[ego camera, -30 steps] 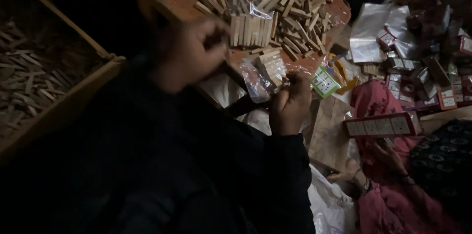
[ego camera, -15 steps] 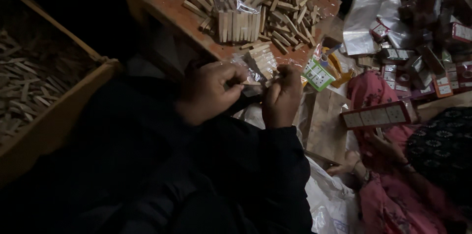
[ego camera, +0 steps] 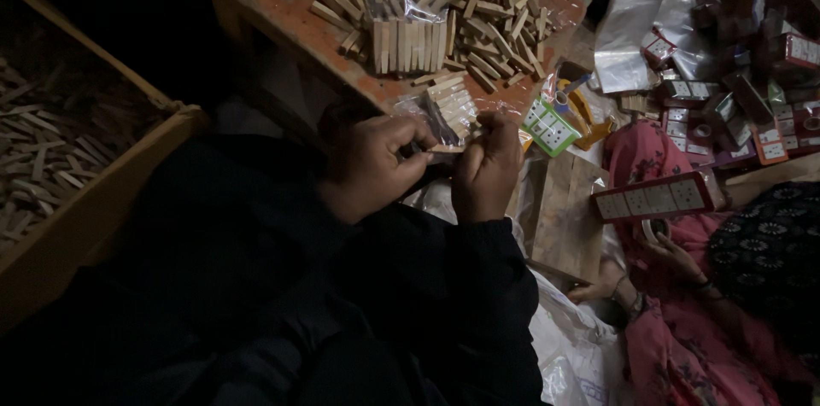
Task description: The person picks wooden clothespins from a pile on the table and packs them into a clear plastic bag, arranging them in rows inside the bag. Nearby, other people handle small boxed items on the floor while the person continues filling the bag with clothespins.
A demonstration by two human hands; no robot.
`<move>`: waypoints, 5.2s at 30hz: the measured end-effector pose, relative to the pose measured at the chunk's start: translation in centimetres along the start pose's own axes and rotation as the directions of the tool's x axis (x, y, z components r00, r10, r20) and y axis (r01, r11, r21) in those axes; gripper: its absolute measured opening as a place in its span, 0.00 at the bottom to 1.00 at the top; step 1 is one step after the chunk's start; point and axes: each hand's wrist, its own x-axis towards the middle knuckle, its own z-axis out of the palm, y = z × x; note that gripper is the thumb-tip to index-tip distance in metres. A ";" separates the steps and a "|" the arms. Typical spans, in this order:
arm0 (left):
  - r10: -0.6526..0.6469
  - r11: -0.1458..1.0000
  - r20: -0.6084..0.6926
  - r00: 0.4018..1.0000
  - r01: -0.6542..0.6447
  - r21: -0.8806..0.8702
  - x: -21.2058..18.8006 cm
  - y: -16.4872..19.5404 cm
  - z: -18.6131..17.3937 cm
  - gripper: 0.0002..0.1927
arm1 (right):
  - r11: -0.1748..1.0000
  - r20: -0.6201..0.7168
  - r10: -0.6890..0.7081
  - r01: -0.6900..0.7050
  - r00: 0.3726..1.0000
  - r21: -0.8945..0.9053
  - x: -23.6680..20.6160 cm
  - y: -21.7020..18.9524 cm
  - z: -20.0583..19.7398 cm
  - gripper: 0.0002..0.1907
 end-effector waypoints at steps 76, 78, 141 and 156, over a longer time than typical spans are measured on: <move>0.251 0.626 0.501 0.828 -0.534 0.569 8.5 -0.7 -4.0 0.16 | 0.934 -0.013 0.006 0.000 1.000 0.357 -0.7 2.1 1.3 0.25; 0.254 0.689 0.444 0.859 -0.483 0.540 8.6 -1.1 -5.3 0.17 | 0.929 -0.004 0.062 -0.056 0.998 0.367 -1.1 2.6 1.6 0.24; 0.437 0.813 0.266 0.859 -0.504 0.291 6.4 -6.6 -6.8 0.08 | 0.954 -0.050 -0.238 0.223 0.970 -0.201 -4.8 2.7 0.8 0.13; 0.464 0.773 0.364 0.808 -0.570 0.279 6.5 -7.1 -5.6 0.26 | 0.961 0.045 -0.225 0.229 0.973 -0.154 -4.3 2.3 -0.1 0.13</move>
